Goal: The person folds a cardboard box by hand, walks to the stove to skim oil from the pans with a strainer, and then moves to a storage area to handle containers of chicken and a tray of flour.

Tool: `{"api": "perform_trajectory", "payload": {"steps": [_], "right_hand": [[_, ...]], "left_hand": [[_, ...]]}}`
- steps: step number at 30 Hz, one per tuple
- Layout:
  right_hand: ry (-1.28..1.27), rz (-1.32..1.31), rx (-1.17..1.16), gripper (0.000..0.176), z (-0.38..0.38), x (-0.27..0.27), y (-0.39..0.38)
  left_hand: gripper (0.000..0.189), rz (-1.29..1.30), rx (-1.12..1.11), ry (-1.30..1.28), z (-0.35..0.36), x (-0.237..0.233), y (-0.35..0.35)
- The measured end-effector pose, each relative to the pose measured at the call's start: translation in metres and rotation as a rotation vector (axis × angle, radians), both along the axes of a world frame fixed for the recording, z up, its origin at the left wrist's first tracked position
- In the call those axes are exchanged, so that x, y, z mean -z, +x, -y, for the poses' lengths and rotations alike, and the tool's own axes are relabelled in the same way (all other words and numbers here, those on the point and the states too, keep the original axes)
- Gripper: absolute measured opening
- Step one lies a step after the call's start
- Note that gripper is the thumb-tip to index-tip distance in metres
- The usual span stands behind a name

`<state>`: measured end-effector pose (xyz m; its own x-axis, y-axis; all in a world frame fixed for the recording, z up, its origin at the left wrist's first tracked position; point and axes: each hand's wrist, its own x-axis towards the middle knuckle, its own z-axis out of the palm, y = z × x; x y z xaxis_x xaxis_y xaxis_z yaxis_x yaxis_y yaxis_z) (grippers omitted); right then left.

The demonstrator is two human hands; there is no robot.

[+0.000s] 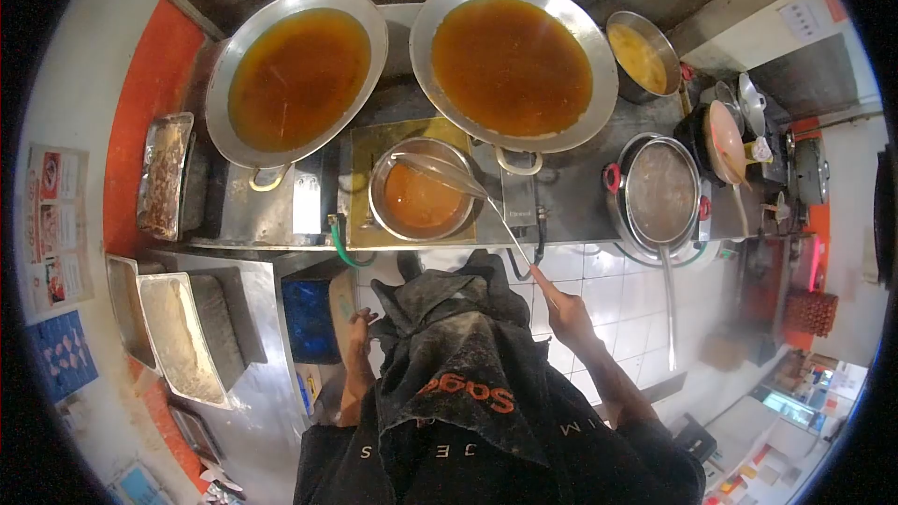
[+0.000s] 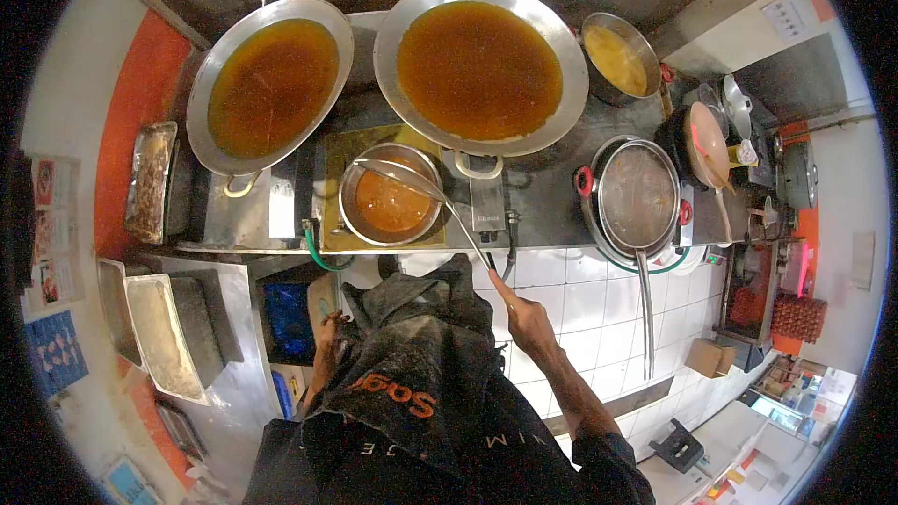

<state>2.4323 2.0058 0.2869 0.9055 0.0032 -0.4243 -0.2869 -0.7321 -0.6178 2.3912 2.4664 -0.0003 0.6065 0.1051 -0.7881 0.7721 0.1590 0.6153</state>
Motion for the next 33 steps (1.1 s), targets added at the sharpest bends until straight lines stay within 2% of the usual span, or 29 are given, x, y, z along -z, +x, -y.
{"api": "perform_trajectory", "payload": {"steps": [2, 4, 8, 10, 11, 13, 14, 16, 20, 22, 23, 25, 26, 27, 28, 29, 30, 32, 33], "right_hand": [[-0.053, -0.054, -0.011, 0.051, 0.005, 0.001, -0.004], [0.064, 0.033, -0.037, 0.054, 0.007, 0.008, -0.005], [0.170, 0.196, -0.081, 0.053, -0.001, 0.020, -0.008], [0.449, 0.054, -0.040, 0.054, -0.003, 0.026, -0.008], [0.449, 0.056, -0.040, 0.054, 0.000, 0.023, -0.007], [0.662, -0.568, 0.123, 0.057, 0.004, -0.002, 0.002], [0.662, -0.567, 0.120, 0.057, 0.002, -0.012, 0.006], [0.808, -0.727, 0.193, 0.059, 0.000, -0.030, 0.012], [0.984, -0.750, 0.186, 0.061, 0.007, -0.040, 0.013], [1.025, -0.585, 0.076, 0.065, 0.014, -0.028, 0.009], [1.024, -0.585, 0.074, 0.065, 0.016, -0.035, 0.014], [0.955, -0.425, 0.121, 0.066, 0.022, -0.051, 0.032], [0.824, -0.287, 0.102, 0.066, 0.021, -0.045, 0.044], [1.096, -0.271, 0.334, 0.064, 0.028, -0.052, 0.053], [1.078, -0.227, 0.346, 0.063, 0.032, -0.068, 0.071], [0.881, -0.111, 0.342, 0.062, 0.038, -0.073, 0.085], [0.808, -0.035, 0.352, 0.060, 0.043, -0.082, 0.100], [0.525, 0.210, 0.384, 0.058, 0.065, -0.064, 0.127], [0.388, 0.245, 0.388, 0.058, 0.088, -0.049, 0.142]], "left_hand": [[0.051, -0.018, -0.018, -0.025, 0.004, -0.008, 0.002], [0.050, -0.115, -0.006, 0.033, 0.006, -0.012, 0.009], [0.048, -0.097, -0.029, 0.035, 0.004, -0.009, 0.012], [0.046, -0.041, -0.029, 0.000, 0.003, -0.012, 0.012], [0.046, -0.040, -0.029, 0.001, 0.005, -0.013, 0.013], [0.044, -0.080, -0.104, 0.019, 0.009, -0.014, 0.016], [0.044, -0.079, -0.106, 0.020, 0.008, -0.016, 0.017], [0.044, -0.089, 0.003, 0.084, 0.002, -0.013, 0.014], [0.046, -0.110, -0.012, 0.038, -0.004, -0.010, 0.004], [0.048, -0.094, -0.062, -0.022, -0.004, -0.004, 0.000], [0.048, -0.093, -0.062, -0.023, 0.002, -0.016, 0.005], [0.048, -0.198, 0.003, 0.169, 0.014, -0.038, 0.013], [0.048, -0.197, 0.003, 0.168, 0.013, -0.034, 0.012], [0.047, -0.185, 0.025, 0.146, 0.011, -0.030, 0.011], [0.045, -0.171, 0.049, 0.124, 0.010, -0.026, 0.011], [0.045, -0.168, 0.053, 0.122, 0.012, -0.028, 0.013], [0.044, -0.169, 0.045, 0.095, 0.013, -0.031, 0.014], [0.043, -0.169, 0.037, 0.068, 0.013, -0.031, 0.017], [0.043, -0.135, 0.066, 0.092, 0.013, -0.026, 0.017]]}}
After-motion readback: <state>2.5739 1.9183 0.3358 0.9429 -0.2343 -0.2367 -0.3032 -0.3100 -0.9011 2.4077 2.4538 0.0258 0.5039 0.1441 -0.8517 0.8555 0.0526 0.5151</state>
